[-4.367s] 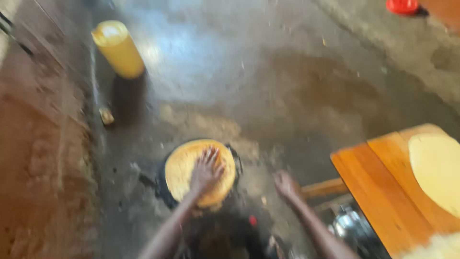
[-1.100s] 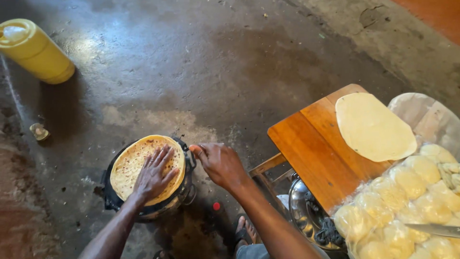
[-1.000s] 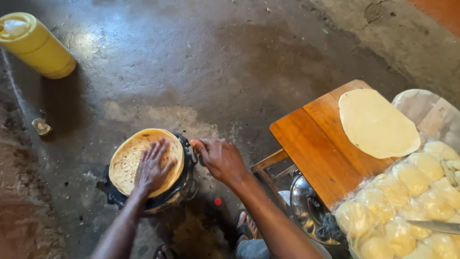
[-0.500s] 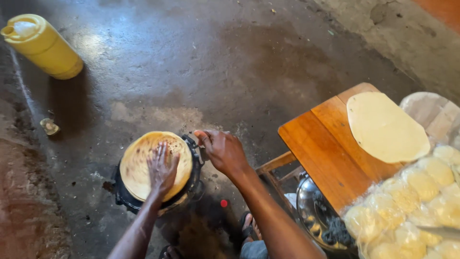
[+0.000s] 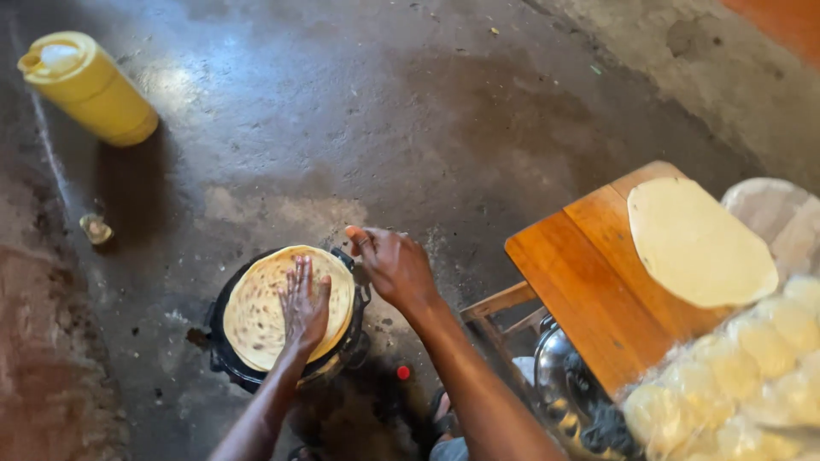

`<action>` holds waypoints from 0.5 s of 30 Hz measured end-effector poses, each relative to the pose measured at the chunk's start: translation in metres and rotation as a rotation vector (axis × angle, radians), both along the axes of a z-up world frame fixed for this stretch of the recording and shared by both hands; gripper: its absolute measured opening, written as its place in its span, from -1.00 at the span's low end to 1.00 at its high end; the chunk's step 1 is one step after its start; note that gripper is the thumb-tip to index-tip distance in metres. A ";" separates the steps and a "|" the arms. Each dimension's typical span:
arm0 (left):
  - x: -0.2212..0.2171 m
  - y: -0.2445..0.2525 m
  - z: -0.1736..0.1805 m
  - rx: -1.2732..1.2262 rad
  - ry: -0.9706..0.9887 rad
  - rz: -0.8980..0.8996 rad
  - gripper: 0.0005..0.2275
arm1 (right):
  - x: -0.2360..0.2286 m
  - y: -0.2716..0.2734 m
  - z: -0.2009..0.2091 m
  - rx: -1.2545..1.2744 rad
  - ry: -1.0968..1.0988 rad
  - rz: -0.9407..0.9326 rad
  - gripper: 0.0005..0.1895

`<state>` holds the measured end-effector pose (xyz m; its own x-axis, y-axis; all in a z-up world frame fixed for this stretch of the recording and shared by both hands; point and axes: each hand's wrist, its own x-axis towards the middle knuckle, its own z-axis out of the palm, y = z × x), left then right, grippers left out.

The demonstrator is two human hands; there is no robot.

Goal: Flipping and oiling flatbreads on a heated pan and stacking them

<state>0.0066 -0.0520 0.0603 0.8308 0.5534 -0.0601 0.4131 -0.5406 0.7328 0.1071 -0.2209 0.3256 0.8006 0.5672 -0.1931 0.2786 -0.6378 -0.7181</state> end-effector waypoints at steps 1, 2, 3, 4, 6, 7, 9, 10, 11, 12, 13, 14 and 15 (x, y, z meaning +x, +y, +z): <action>-0.004 -0.001 -0.003 -0.007 -0.004 0.017 -0.26 | 0.002 -0.002 0.001 -0.007 -0.004 0.017 -0.38; -0.009 0.004 -0.004 0.074 0.028 -0.110 -0.30 | 0.003 0.000 0.002 -0.013 -0.007 0.006 -0.40; -0.012 0.008 -0.006 0.155 0.062 -0.237 -0.33 | 0.005 0.001 0.003 -0.019 -0.009 -0.005 -0.41; -0.021 0.016 0.003 0.155 0.075 -0.235 -0.33 | 0.004 0.002 0.003 -0.017 0.004 -0.002 -0.41; -0.030 0.031 0.020 0.396 0.066 -0.547 -0.30 | 0.007 0.002 0.003 -0.031 -0.005 -0.015 -0.40; -0.031 0.040 0.009 0.397 0.070 -0.551 -0.30 | 0.009 0.003 -0.001 -0.029 0.000 -0.018 -0.40; -0.035 0.053 -0.014 0.530 0.038 -0.549 -0.30 | 0.010 0.000 -0.009 -0.031 -0.021 0.015 -0.43; -0.031 0.043 -0.017 0.533 0.042 -0.555 -0.30 | 0.012 -0.002 -0.012 -0.027 -0.017 0.011 -0.43; -0.027 0.034 -0.020 0.412 0.012 -0.376 -0.31 | 0.014 -0.002 -0.014 0.002 -0.012 0.015 -0.41; -0.026 0.027 -0.021 0.296 -0.016 -0.183 -0.32 | 0.016 0.000 -0.016 0.035 -0.008 0.034 -0.40; -0.020 0.028 -0.016 0.304 -0.012 -0.173 -0.32 | 0.018 -0.004 -0.019 0.043 -0.006 0.044 -0.40; -0.018 0.024 -0.013 0.243 -0.087 -0.183 -0.38 | 0.020 -0.007 -0.023 0.070 -0.030 0.085 -0.47; -0.015 0.023 -0.012 0.184 -0.165 -0.193 -0.42 | 0.023 -0.009 -0.028 0.098 -0.052 0.126 -0.54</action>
<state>-0.0087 -0.0293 0.0488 0.9117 0.3737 0.1707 0.1739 -0.7274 0.6638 0.1300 -0.2294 0.2971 0.7294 0.6778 -0.0922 0.3905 -0.5233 -0.7574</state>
